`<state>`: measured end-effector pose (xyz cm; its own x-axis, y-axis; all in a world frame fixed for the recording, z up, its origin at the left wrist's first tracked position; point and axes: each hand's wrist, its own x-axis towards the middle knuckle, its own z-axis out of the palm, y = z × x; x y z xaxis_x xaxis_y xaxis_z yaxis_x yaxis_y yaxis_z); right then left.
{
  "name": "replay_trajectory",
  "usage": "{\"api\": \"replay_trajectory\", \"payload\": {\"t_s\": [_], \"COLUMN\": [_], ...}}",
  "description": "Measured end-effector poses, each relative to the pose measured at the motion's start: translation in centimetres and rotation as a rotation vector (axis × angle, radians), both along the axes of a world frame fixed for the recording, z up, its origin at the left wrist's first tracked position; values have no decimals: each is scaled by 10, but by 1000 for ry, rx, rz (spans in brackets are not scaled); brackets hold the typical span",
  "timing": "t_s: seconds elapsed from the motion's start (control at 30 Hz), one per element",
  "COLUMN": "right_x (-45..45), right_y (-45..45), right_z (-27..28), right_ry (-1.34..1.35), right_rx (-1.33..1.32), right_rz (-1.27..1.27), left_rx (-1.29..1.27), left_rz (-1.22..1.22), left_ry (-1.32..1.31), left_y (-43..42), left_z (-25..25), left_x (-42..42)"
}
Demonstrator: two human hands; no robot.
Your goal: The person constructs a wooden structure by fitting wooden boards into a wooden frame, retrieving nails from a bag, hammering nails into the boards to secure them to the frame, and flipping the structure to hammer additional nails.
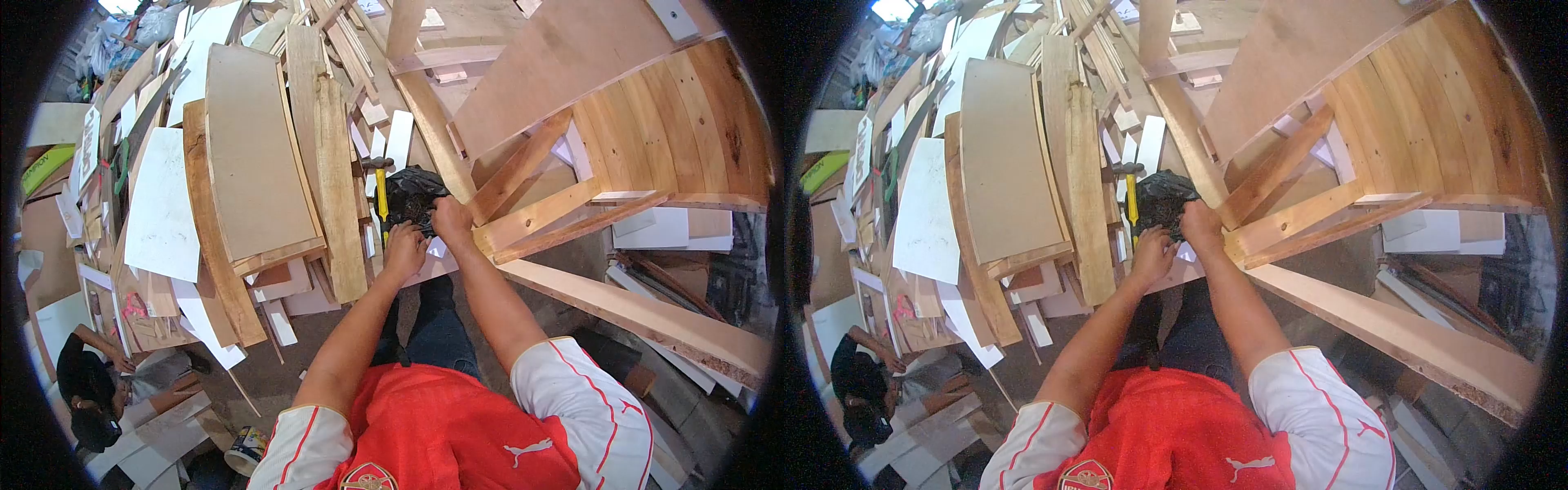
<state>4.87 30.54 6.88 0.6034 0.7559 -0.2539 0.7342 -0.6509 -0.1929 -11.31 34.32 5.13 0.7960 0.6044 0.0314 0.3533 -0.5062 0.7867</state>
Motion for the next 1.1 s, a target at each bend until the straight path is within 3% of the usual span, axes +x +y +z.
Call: {"api": "replay_trajectory", "payload": {"t_s": [0.17,0.33,0.43,0.57,0.67,0.87,1.1], "right_x": [-1,-2,2,16,14,11,9], "right_y": [-4,-3,-5,-9,-7,-7,-10], "right_z": [-6,13,9,-32,-11,-8,-3], "right_ry": [24,281,377,573,870,960,1044], "right_rx": [115,175,276,458,519,592,615], "right_rz": [-16,-153,-198,-264,-367,-363,-307], "left_rx": [-17,-42,-170,-549,-709,-887,-970], "left_rz": [8,46,111,407,571,588,529], "left_ry": [10,-49,-116,-120,-254,-377,-317], "left_y": [-1,3,7,9,15,22,27], "left_z": [2,-1,-1,21,17,11,25], "left_x": [1,1,4,5,4,3,7]}}
